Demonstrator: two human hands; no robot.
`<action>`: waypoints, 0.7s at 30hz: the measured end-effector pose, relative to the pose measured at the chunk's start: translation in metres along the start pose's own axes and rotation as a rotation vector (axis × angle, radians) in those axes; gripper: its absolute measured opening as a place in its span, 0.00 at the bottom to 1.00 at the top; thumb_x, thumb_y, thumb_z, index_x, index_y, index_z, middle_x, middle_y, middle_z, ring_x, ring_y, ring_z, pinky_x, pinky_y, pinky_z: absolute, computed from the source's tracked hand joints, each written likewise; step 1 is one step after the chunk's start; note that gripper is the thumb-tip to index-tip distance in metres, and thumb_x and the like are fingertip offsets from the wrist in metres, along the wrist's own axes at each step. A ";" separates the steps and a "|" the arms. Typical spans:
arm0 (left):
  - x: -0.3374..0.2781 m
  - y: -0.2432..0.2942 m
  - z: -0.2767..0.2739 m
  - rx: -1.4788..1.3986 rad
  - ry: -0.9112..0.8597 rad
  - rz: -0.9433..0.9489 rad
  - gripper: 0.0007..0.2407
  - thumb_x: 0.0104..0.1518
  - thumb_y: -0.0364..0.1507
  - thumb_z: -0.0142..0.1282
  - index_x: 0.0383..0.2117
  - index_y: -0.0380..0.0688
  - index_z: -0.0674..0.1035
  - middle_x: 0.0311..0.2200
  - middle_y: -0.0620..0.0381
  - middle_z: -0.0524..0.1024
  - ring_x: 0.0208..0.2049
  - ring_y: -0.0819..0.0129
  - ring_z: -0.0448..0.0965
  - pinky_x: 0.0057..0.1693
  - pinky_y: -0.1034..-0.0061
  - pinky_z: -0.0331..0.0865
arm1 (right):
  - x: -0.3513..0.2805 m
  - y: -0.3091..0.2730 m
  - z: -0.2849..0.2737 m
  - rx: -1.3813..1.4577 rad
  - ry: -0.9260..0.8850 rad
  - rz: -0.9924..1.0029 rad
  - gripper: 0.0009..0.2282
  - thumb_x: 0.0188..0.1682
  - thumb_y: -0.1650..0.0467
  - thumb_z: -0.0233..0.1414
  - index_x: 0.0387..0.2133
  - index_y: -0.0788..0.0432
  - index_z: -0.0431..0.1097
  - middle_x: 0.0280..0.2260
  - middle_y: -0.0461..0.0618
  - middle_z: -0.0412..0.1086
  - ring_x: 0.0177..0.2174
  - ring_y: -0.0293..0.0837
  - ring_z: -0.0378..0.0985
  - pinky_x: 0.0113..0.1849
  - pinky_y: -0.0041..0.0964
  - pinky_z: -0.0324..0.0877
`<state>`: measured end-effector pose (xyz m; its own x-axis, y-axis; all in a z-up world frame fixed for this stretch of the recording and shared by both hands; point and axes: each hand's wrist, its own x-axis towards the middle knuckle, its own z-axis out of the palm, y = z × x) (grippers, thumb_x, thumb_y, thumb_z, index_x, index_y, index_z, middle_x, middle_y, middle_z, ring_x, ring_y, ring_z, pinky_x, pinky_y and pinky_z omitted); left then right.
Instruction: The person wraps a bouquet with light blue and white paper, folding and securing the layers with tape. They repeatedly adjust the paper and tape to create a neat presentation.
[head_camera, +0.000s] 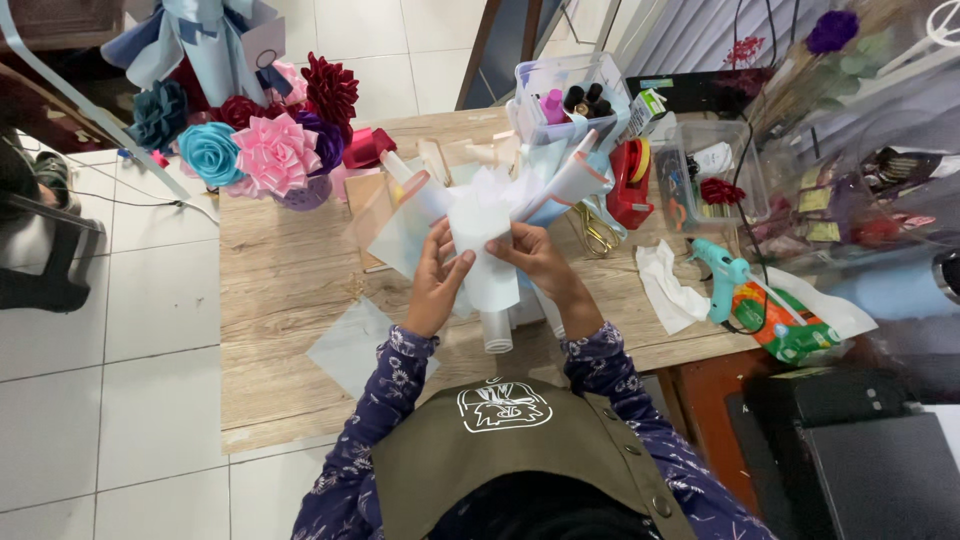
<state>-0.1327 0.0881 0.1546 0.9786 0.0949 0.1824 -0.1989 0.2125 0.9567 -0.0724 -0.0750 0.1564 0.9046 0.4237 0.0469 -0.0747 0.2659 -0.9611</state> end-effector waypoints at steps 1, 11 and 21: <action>0.000 -0.002 0.000 0.000 -0.004 -0.004 0.25 0.61 0.28 0.55 0.63 0.39 0.59 0.56 0.48 0.67 0.58 0.61 0.67 0.60 0.63 0.64 | 0.000 0.002 -0.001 0.002 0.005 0.001 0.06 0.46 0.75 0.59 0.34 0.66 0.72 0.28 0.50 0.74 0.31 0.36 0.77 0.34 0.33 0.75; 0.002 -0.018 -0.009 0.022 0.030 -0.078 0.15 0.59 0.30 0.57 0.51 0.44 0.75 0.39 0.64 0.74 0.39 0.74 0.80 0.42 0.81 0.79 | 0.008 0.047 -0.011 -0.152 0.196 -0.205 0.14 0.48 0.71 0.57 0.46 0.60 0.66 0.44 0.45 0.65 0.36 0.30 0.72 0.39 0.23 0.72; 0.000 -0.011 -0.003 0.156 0.025 -0.102 0.14 0.53 0.30 0.66 0.44 0.42 0.79 0.34 0.60 0.76 0.39 0.69 0.81 0.44 0.77 0.77 | -0.007 0.033 0.010 -0.088 0.130 -0.136 0.09 0.48 0.74 0.57 0.41 0.65 0.73 0.36 0.50 0.73 0.35 0.33 0.75 0.38 0.30 0.74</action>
<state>-0.1310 0.0889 0.1434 0.9913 0.1048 0.0794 -0.0868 0.0690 0.9938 -0.0856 -0.0605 0.1274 0.9508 0.2720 0.1482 0.0840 0.2341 -0.9686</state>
